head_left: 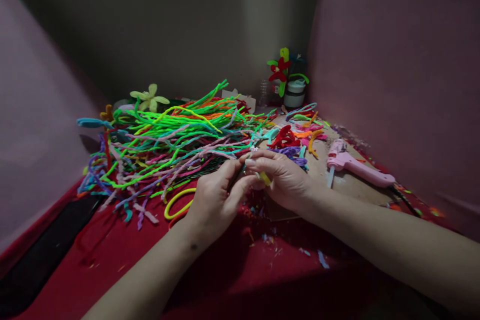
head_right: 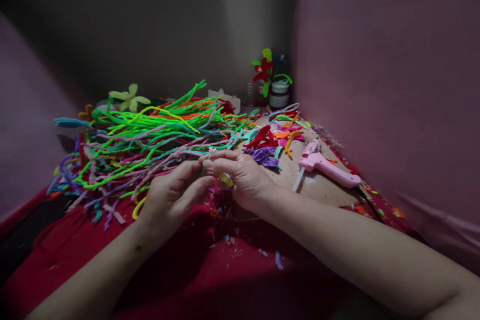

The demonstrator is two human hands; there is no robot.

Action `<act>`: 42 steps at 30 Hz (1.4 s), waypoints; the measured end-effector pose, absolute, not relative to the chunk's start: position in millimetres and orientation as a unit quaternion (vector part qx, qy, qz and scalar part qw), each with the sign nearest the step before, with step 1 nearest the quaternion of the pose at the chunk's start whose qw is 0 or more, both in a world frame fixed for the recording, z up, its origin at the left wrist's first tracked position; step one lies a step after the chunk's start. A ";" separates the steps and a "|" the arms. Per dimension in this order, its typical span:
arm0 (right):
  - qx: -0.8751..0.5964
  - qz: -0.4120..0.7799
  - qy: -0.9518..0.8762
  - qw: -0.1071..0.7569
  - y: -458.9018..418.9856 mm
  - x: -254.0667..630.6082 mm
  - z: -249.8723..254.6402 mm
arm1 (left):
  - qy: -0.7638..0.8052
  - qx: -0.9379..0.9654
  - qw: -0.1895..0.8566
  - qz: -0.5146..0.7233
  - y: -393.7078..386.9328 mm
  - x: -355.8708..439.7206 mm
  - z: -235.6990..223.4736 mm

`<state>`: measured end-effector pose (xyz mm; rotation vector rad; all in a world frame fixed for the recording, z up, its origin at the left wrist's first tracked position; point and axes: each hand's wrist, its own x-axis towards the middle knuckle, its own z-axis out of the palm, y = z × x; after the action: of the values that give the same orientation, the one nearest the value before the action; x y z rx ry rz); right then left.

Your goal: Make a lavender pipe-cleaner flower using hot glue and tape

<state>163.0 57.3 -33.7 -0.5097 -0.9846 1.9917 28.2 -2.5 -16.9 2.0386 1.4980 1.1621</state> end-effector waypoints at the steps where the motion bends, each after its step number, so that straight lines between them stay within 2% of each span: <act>1: -0.204 0.798 -0.386 0.415 57.6 162.8 -34.3 | 0.533 0.740 0.098 0.400 -1.6 28.2 -21.0; 4: -0.208 0.810 -0.366 0.408 57.7 162.5 -34.2 | 0.547 0.744 -0.032 0.383 1.4 27.0 -31.0; 9: -0.227 0.816 -0.349 0.401 56.2 161.2 -33.8 | 0.536 0.743 -0.130 0.379 3.1 24.4 -33.2; 11: -0.233 0.813 -0.355 0.399 55.5 160.7 -34.0 | 0.516 0.753 -0.136 0.386 2.5 24.4 -31.3; 16: -0.215 0.790 -0.398 0.413 53.4 161.4 -33.1 | 0.541 0.720 -0.013 0.435 -1.5 27.6 -24.3; 25: -0.185 0.769 -0.457 0.406 58.0 162.4 -34.5 | 0.531 0.531 0.400 0.525 -5.5 35.6 -8.8; 31: -0.186 0.802 -0.429 0.372 60.2 161.4 -35.1 | 0.450 0.429 0.595 0.510 0.5 28.9 -9.4; 35: -0.195 0.795 -0.424 0.387 59.4 162.9 -35.0 | 0.414 0.432 0.633 0.491 5.1 25.3 -12.4; 42: -0.181 0.809 -0.402 0.388 58.8 165.0 -32.7 | 0.436 0.526 0.548 0.483 1.5 23.6 -7.0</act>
<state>165.0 58.8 -32.7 -0.4602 -1.0230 2.0578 23.6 1.5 -7.0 1.2450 1.0325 1.1431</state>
